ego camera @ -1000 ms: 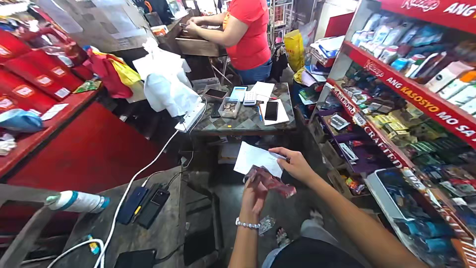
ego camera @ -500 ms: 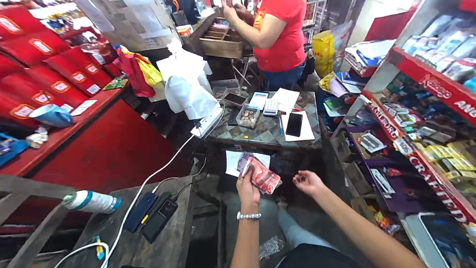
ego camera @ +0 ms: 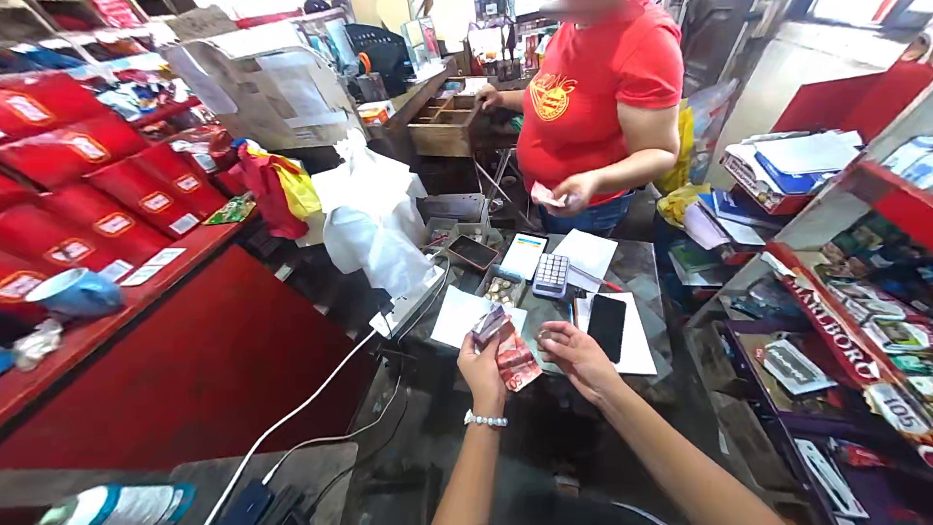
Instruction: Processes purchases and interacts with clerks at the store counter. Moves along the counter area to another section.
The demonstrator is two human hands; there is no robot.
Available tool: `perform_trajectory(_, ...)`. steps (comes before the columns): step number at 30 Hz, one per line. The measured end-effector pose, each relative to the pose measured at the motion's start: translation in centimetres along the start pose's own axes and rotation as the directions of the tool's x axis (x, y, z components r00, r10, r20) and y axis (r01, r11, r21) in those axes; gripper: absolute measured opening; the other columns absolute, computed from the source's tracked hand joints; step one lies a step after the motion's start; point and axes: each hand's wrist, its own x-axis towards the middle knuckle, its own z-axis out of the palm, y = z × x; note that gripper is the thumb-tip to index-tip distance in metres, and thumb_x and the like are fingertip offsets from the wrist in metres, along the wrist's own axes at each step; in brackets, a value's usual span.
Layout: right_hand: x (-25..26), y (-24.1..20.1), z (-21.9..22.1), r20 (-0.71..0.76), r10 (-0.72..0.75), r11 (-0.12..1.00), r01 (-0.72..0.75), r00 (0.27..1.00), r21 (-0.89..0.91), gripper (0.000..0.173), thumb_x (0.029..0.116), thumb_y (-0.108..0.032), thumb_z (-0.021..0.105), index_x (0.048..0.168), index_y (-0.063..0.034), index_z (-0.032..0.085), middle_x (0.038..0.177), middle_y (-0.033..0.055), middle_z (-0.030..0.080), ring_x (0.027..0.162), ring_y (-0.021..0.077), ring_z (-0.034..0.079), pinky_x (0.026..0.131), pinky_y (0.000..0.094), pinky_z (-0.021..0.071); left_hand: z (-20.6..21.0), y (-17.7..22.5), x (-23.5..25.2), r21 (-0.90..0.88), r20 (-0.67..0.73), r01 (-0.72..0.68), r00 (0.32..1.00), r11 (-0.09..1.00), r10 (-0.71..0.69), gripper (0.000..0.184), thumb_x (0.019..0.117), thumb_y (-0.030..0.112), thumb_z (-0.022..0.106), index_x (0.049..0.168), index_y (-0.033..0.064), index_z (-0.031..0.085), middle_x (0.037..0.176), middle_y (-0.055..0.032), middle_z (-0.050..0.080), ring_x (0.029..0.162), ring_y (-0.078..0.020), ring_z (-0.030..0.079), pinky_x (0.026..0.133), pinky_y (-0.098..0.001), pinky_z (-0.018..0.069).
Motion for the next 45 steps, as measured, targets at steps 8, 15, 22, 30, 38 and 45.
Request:
perform_trajectory(8,7.4,0.0,1.7,-0.054,0.043,0.998,-0.045,0.998,-0.043,0.008,0.1028,-0.002,0.054,0.106,0.0009,0.062,0.089,0.0059,0.071,0.075,0.0118,0.069,0.067,0.0273,0.0580,2.5,-0.2,4.5,-0.020,-0.050,0.023,0.998,1.000,-0.024,0.040,0.0848,-0.018,0.063,0.123,-0.0112,0.055,0.111,-0.0188,0.064,0.094,-0.0158,0.067,0.083,-0.0310,0.0581)
perform_trajectory(15,9.6,1.9,3.5,-0.098,0.075,0.991,-0.085,0.992,-0.099,0.007,0.1020,-0.004,0.058,0.104,0.0005,0.064,0.088,0.0041,0.068,0.076,0.0098,0.066,0.070,0.0269,0.0557,2.3,-0.3,7.6,0.037,0.012,0.060,0.998,0.998,-0.061,0.041,0.0837,-0.017,0.067,0.122,-0.0114,0.056,0.110,-0.0196,0.063,0.093,-0.0173,0.064,0.084,-0.0312,0.0562)
perform_trajectory(22,11.2,3.9,4.2,-0.113,-0.038,0.957,0.003,0.993,-0.290,0.006,0.0977,-0.002,0.064,0.097,0.0031,0.067,0.079,0.0023,0.066,0.064,0.0044,0.060,0.062,0.0218,0.0518,2.2,-0.6,8.9,-0.011,0.098,0.180,0.979,0.984,-0.178,0.036,0.0870,-0.015,0.065,0.121,-0.0106,0.056,0.109,-0.0193,0.064,0.092,-0.0182,0.065,0.082,-0.0329,0.0568)
perform_trajectory(30,11.3,6.4,2.0,-0.165,0.186,0.972,-0.157,0.969,0.176,0.018,0.1075,-0.004,0.042,0.119,-0.0007,0.055,0.092,0.0070,0.068,0.078,0.0145,0.068,0.072,0.0322,0.0597,-0.6,-1.0,11.1,0.286,0.421,0.080,0.885,0.955,-0.200,0.039,0.0949,-0.010,0.055,0.133,-0.0095,0.056,0.127,-0.0220,0.064,0.110,-0.0195,0.064,0.096,-0.0339,0.0525)
perform_trajectory(38,11.2,7.5,0.7,-0.317,0.224,0.947,-0.129,0.922,0.292,0.017,0.1082,-0.007,0.044,0.120,-0.0006,0.055,0.094,0.0081,0.067,0.079,0.0150,0.068,0.073,0.0313,0.0593,-1.0,-1.3,13.1,0.506,0.460,-0.293,0.888,0.811,0.034,0.030,0.0946,0.001,0.065,0.123,-0.0083,0.067,0.126,-0.0249,0.068,0.121,-0.0323,0.064,0.108,-0.0459,0.0466)
perform_trajectory(45,12.9,6.3,-2.3,-0.373,0.111,0.957,0.002,0.921,0.290,0.018,0.1085,-0.007,0.040,0.119,-0.0017,0.054,0.092,0.0072,0.065,0.077,0.0130,0.067,0.070,0.0288,0.0585,-3.7,-0.3,16.3,0.462,0.499,-0.147,0.858,0.874,-0.120,0.068,0.0856,-0.014,0.062,0.150,-0.0013,0.044,0.148,-0.0259,0.050,0.132,-0.0303,0.055,0.108,-0.0430,0.0463)
